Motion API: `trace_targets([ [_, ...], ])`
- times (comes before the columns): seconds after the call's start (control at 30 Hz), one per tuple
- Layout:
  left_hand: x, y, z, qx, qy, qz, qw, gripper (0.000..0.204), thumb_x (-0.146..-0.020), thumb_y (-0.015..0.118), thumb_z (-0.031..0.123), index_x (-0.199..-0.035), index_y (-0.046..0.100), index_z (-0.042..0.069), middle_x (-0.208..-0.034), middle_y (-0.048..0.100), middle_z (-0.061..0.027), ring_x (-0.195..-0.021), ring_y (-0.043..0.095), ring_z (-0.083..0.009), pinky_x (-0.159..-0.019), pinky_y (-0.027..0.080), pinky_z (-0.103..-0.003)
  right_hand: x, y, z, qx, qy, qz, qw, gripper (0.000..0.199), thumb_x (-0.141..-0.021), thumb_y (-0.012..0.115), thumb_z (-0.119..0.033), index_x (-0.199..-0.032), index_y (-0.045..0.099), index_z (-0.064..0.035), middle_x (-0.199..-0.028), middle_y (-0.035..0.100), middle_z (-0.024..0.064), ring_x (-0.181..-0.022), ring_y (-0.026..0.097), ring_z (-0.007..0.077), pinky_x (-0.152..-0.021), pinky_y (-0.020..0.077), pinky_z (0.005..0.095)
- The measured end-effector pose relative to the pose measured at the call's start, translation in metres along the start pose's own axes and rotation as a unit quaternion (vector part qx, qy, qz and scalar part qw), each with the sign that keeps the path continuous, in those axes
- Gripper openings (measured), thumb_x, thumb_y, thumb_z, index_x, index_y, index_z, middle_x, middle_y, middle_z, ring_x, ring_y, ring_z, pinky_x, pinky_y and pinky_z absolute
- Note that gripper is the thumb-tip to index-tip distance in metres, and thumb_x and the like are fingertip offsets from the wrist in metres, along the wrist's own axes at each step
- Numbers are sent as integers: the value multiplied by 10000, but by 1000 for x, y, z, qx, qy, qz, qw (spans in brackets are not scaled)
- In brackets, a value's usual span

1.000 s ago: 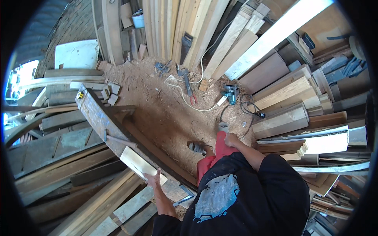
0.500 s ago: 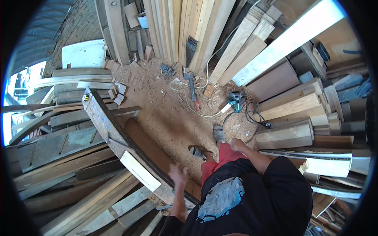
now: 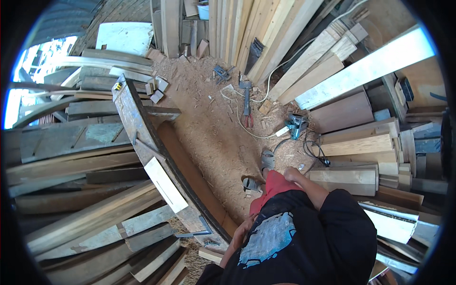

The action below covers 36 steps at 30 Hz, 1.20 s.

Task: The person aligns a wooden guide on a circular saw, checks its position with an L-square ruler, tests it against wooden boards, and removes the wooden guide to adjust the circular saw with pliers.

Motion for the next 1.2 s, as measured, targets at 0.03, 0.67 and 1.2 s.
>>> trace_targets([
  [0.03,-5,5,1,-51,28,23,998,585,-1005,464,480,-1496,419,166,-1438,475,-221,-1301,474,-424,-1088,398,-465,-4,-4,2,46,-28,19,998,270,-812,541,-186,-830,750,-15,-893,704,242,-856,695,407,-774,562,479],
  [0.67,-109,-66,-134,68,-330,354,872,682,-868,623,446,-1432,472,94,-1451,441,-252,-1331,444,-437,-1080,400,-522,-341,13,141,-26,145,123,981,475,-877,573,-291,-1255,521,-8,-1172,627,308,-1100,605,473,-975,475,514],
  [1.2,-160,-149,-240,-9,-228,659,716,434,-855,678,201,-1251,631,31,-1116,689,-220,-979,693,-354,-855,556,-436,-596,-14,77,73,183,244,949,552,-824,663,-274,-1253,551,54,-1217,616,263,-1120,638,357,-954,517,428],
])
Point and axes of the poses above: each hand's wrist, its own x-axis away from the middle knuckle, its own y-axis out of the palm, z = x × y, the point moved 6 cm from there along -x, towards the middle knuckle
